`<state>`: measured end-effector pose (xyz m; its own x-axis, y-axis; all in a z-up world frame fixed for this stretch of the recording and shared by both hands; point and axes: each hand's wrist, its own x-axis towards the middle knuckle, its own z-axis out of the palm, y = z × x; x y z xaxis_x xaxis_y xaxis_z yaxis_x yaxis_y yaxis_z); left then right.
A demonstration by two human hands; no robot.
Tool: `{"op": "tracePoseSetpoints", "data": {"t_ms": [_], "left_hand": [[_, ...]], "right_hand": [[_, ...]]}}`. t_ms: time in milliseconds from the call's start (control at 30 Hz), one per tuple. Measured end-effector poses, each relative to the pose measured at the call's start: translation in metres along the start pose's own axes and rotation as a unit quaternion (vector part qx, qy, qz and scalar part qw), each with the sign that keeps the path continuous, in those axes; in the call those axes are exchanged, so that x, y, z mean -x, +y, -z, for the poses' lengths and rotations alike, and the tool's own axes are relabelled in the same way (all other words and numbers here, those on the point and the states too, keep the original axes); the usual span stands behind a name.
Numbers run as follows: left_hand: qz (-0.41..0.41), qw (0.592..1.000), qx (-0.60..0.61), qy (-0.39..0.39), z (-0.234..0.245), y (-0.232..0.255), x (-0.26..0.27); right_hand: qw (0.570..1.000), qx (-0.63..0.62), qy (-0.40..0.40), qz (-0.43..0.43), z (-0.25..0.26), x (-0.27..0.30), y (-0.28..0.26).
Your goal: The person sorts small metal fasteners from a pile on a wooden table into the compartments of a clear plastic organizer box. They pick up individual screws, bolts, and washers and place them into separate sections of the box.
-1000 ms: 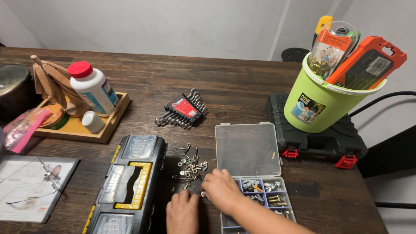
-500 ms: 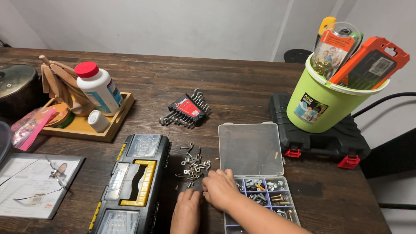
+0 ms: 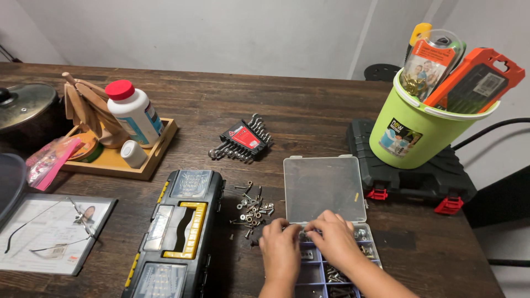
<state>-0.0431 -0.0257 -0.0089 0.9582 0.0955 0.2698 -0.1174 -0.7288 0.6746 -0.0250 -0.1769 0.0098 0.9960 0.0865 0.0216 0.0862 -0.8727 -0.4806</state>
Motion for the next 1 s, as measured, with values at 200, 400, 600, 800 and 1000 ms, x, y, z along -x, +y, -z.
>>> {"op": "tracePoseSetpoints", "data": {"t_ms": [200,400,600,800,1000], "left_hand": [[0.054,0.996,-0.059,0.049,0.026,-0.055,-0.013],[0.099,0.994,-0.021,0.031,0.037,-0.083,-0.013],[0.067,0.995,-0.036,0.066,0.025,-0.096,-0.033],[0.109,0.986,-0.107,-0.063,0.016,-0.118,-0.060],[0.068,0.996,-0.056,-0.012,0.008,-0.132,-0.075]], "right_hand": [[0.998,-0.043,0.020,0.040,0.011,-0.002,0.001],[0.986,0.005,0.027,0.165,0.003,-0.015,-0.027],[0.933,0.129,0.045,0.333,-0.028,-0.038,-0.058],[0.916,0.194,0.015,0.351,-0.047,-0.053,-0.055],[0.927,0.162,0.035,0.337,-0.056,-0.052,-0.047]]}}
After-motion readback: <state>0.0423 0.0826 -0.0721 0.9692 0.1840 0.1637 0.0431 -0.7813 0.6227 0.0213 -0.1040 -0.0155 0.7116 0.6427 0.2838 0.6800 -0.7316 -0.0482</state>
